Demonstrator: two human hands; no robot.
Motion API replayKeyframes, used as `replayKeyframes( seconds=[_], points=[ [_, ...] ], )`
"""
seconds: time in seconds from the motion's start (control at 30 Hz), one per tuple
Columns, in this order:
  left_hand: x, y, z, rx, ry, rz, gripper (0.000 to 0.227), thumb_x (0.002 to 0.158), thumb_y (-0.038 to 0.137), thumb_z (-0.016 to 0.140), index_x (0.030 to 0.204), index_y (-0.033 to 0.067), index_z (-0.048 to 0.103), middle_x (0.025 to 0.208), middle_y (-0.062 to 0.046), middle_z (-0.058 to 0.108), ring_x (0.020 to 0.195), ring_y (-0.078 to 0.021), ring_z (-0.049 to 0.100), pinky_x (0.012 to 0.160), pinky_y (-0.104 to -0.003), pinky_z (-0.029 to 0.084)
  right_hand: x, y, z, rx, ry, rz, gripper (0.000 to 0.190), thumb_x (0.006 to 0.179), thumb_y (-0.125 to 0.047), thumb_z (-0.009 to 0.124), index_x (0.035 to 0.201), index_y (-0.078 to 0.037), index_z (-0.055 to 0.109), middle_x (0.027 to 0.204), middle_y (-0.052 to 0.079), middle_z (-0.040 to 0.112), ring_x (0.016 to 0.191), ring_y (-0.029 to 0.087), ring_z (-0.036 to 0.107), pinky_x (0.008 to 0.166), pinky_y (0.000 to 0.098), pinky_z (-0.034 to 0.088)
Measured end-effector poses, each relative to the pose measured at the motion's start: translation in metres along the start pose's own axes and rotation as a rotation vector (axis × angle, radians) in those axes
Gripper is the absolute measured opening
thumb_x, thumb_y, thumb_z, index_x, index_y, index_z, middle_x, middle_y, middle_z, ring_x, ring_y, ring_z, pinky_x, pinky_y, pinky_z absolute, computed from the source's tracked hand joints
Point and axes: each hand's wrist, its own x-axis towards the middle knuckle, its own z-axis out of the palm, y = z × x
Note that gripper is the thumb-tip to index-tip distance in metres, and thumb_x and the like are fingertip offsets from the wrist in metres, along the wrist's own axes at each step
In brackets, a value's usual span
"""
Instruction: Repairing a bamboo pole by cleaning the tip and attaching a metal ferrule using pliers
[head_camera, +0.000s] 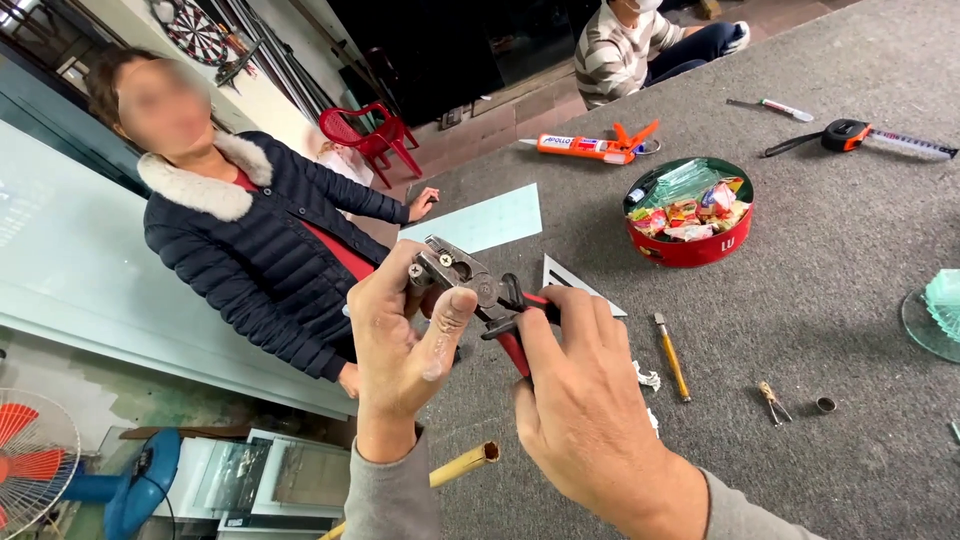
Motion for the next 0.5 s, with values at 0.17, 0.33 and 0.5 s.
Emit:
replayKeyframes(
  seconds=[0.17,0.33,0.5],
  points=[
    [0.001,0.001,0.001,0.0,-0.009,-0.014,0.055,0.109,0.06,0.054,0.086,0.0132,0.037,0.07,0.005,0.028,0.063,-0.0076,0.022,0.057,-0.029,0.022,0.001,0.0,-0.005,0.034,-0.011,-0.02,0.029,0.078,-0.003,0.063,0.106,-0.005,0.057,0.114,0.017,0.06,0.102,0.042,0.06,0.087,0.0504,0.053],
    [-0.001,0.001,-0.001,-0.036,-0.032,-0.046,0.055,0.106,0.061,0.058,0.084,0.0143,0.037,0.07,0.006,0.029,0.063,-0.0063,0.023,0.057,-0.028,0.021,-0.01,0.011,0.002,0.074,0.007,0.038,0.027,0.084,-0.009,0.071,0.105,-0.007,0.055,0.101,0.013,0.06,0.094,0.039,0.06,0.075,0.0495,0.052],
    [0.012,0.01,-0.009,-0.159,-0.244,-0.211,0.051,0.099,0.055,0.072,0.082,0.0153,0.046,0.068,0.007,0.043,0.065,-0.0036,0.034,0.057,-0.025,0.027,-0.002,0.01,-0.008,0.165,-0.033,0.146,0.068,0.088,-0.014,0.074,0.15,-0.003,0.048,0.116,0.012,0.079,0.104,0.031,0.078,0.087,0.0472,0.059]
  ],
)
